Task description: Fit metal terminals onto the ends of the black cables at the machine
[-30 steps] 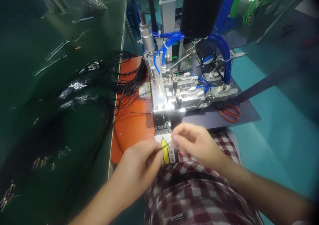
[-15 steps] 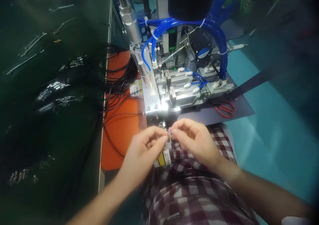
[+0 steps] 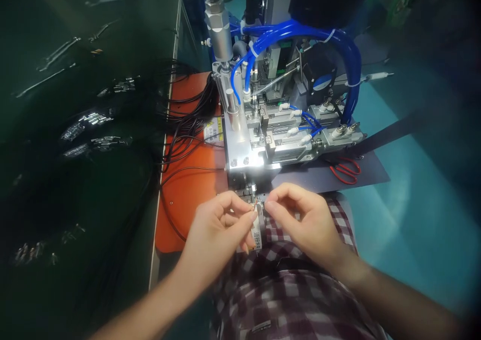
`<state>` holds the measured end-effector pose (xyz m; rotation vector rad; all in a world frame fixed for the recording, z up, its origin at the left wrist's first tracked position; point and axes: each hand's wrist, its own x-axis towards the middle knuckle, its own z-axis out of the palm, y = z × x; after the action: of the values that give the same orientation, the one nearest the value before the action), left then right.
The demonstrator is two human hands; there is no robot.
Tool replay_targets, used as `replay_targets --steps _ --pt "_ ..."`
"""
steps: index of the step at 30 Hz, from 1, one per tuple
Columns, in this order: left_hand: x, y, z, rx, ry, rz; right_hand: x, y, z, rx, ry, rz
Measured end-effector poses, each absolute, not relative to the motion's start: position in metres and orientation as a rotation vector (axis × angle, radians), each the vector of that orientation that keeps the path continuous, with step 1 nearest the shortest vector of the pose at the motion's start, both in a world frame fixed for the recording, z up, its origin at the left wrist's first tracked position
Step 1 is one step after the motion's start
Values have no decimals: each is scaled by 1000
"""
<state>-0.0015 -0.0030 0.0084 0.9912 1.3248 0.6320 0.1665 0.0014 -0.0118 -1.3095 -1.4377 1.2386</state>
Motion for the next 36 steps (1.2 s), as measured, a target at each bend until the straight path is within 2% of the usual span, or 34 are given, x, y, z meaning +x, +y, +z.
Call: replay_targets --steps 13,27,36 --pt "1 -7 8 1038 1360 637 158 5 -12 -1197 -1059 1803" --pt "1 -6 5 969 1333 632 159 -1 -11 -1233 -1087 1737" --pt "-2 -1 4 837 1134 693 163 2 -9 -1235 -1150 1757"
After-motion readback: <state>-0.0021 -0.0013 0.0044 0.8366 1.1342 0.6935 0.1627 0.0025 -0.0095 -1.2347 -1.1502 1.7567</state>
